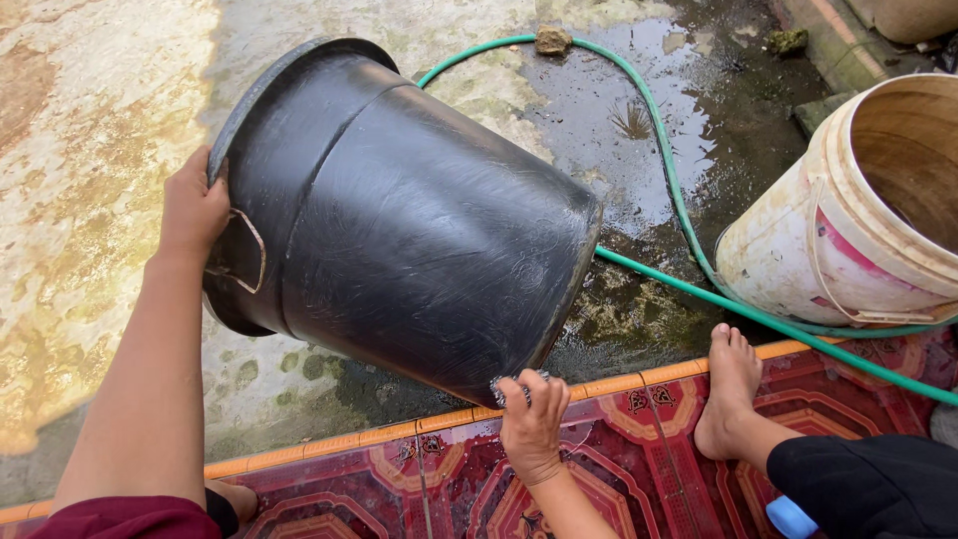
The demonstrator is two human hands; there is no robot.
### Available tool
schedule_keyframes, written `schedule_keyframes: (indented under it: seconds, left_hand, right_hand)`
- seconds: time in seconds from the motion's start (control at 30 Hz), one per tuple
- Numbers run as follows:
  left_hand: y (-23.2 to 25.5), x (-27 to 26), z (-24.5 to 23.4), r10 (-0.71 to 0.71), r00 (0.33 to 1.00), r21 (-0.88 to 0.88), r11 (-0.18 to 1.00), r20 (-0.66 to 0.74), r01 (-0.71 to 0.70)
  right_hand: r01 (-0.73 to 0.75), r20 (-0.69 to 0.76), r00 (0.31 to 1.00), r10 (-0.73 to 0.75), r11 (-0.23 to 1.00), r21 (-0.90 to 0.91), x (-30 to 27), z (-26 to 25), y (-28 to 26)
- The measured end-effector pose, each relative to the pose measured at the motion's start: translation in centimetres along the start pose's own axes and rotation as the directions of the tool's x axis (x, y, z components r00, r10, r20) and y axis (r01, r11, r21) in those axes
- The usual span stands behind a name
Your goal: The person cleans a black plastic bucket by scrubbing the outer surface with a small abrasive pad and then scrubbing around the rim and handles.
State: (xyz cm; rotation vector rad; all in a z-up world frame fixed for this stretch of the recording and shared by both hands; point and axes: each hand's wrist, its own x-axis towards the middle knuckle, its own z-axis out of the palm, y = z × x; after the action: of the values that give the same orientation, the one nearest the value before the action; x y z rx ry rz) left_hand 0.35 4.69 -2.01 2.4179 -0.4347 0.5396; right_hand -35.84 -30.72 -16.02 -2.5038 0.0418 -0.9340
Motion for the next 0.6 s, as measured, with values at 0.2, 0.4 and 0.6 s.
schedule_keyframes:
  seconds: [0.2,0.4,0.6]
  left_hand:
    - [0.6,-0.9,0.4,-0.05,0.999,-0.102,0.994,0.011,0.05]
    - [1.2,-1.0,0.4,-0.027,1.0,-0.073,0.997,-0.009,0.026]
    - [0.5,-2.1,-0.8,-0.082,0.996,-0.078,0.993,0.017,0.083]
  right_hand:
    - [-0.242,-0.068,0.966,0.25,0.965,0.106,8.3,-0.8,4.2]
    - [-0.102,-0.054,0.993,0.104,0.994,0.042,5.7,-1.7,1.6]
    - [-0.016,-0.015,1.0,0.017,0.999,0.039,10.1,-1.3,5.9]
